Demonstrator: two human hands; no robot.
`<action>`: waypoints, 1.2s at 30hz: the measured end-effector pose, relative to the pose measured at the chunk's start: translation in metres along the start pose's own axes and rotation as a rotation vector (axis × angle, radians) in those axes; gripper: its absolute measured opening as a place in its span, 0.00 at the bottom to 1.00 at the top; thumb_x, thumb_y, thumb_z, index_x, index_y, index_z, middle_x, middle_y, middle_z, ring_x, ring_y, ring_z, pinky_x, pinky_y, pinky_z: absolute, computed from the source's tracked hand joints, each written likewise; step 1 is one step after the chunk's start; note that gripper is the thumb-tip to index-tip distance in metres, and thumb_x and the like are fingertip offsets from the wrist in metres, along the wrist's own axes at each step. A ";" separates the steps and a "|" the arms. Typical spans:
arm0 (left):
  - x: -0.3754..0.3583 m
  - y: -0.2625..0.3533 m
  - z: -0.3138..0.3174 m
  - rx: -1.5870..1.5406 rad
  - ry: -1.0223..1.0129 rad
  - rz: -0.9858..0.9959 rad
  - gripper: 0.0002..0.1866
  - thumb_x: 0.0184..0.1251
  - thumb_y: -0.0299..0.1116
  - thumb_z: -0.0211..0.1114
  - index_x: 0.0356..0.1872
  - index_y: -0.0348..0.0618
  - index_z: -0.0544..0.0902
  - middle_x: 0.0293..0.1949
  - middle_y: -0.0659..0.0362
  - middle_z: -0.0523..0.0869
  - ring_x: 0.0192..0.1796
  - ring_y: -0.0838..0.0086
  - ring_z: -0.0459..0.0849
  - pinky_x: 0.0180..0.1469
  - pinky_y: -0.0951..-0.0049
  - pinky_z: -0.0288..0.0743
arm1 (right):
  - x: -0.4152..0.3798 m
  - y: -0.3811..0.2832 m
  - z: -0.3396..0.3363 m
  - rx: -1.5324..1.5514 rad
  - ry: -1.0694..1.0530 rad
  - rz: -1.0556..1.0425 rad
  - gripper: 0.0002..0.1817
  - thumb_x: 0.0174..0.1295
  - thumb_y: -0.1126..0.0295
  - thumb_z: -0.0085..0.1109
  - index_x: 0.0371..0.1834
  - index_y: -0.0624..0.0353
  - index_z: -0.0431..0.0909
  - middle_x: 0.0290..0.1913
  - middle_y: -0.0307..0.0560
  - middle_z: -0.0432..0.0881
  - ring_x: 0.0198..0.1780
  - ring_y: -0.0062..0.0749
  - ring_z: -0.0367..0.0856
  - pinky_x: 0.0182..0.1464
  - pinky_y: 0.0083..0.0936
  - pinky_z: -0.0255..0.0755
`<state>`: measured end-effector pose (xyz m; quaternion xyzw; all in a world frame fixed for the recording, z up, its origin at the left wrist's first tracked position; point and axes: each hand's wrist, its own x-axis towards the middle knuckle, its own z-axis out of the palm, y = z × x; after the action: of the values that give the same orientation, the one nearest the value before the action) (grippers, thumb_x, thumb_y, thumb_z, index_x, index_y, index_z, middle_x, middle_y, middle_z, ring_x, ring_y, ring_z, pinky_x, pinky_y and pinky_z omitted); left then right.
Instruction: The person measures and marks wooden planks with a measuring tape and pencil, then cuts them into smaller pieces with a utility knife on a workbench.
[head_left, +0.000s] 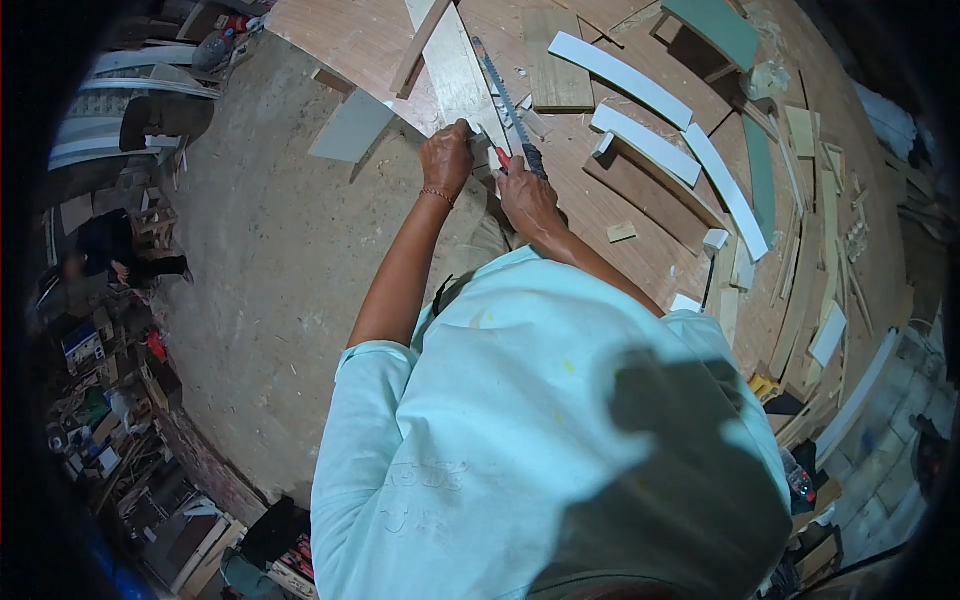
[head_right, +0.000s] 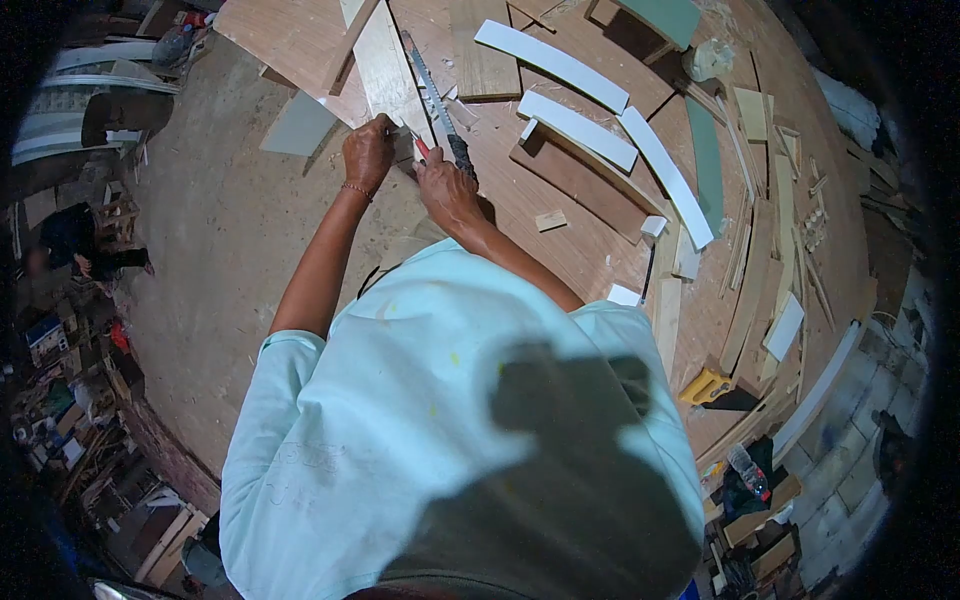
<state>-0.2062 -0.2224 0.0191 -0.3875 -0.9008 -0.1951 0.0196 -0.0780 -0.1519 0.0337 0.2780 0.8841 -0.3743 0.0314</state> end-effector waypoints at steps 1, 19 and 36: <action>0.000 0.000 -0.001 -0.003 0.009 0.010 0.03 0.44 0.23 0.55 0.23 0.41 0.73 0.22 0.51 0.79 0.27 0.59 0.79 0.28 0.64 0.71 | 0.000 0.000 0.000 -0.001 -0.002 0.000 0.17 0.60 0.59 0.41 0.35 0.65 0.61 0.27 0.64 0.76 0.31 0.56 0.76 0.32 0.44 0.69; 0.000 -0.001 0.002 0.007 -0.002 -0.005 0.04 0.44 0.24 0.55 0.24 0.41 0.72 0.21 0.51 0.78 0.27 0.59 0.79 0.27 0.64 0.71 | 0.005 -0.001 0.001 -0.017 -0.002 0.033 0.17 0.59 0.59 0.43 0.34 0.66 0.62 0.26 0.65 0.76 0.31 0.56 0.76 0.34 0.44 0.69; 0.000 -0.002 0.003 0.003 0.010 0.022 0.05 0.43 0.24 0.55 0.25 0.41 0.73 0.22 0.51 0.78 0.28 0.59 0.79 0.27 0.63 0.71 | 0.002 -0.001 0.000 -0.018 0.029 -0.010 0.17 0.59 0.59 0.41 0.34 0.66 0.61 0.23 0.64 0.75 0.29 0.57 0.75 0.31 0.45 0.68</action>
<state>-0.2072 -0.2226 0.0159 -0.3964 -0.8966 -0.1956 0.0266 -0.0798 -0.1513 0.0339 0.2789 0.8891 -0.3625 0.0192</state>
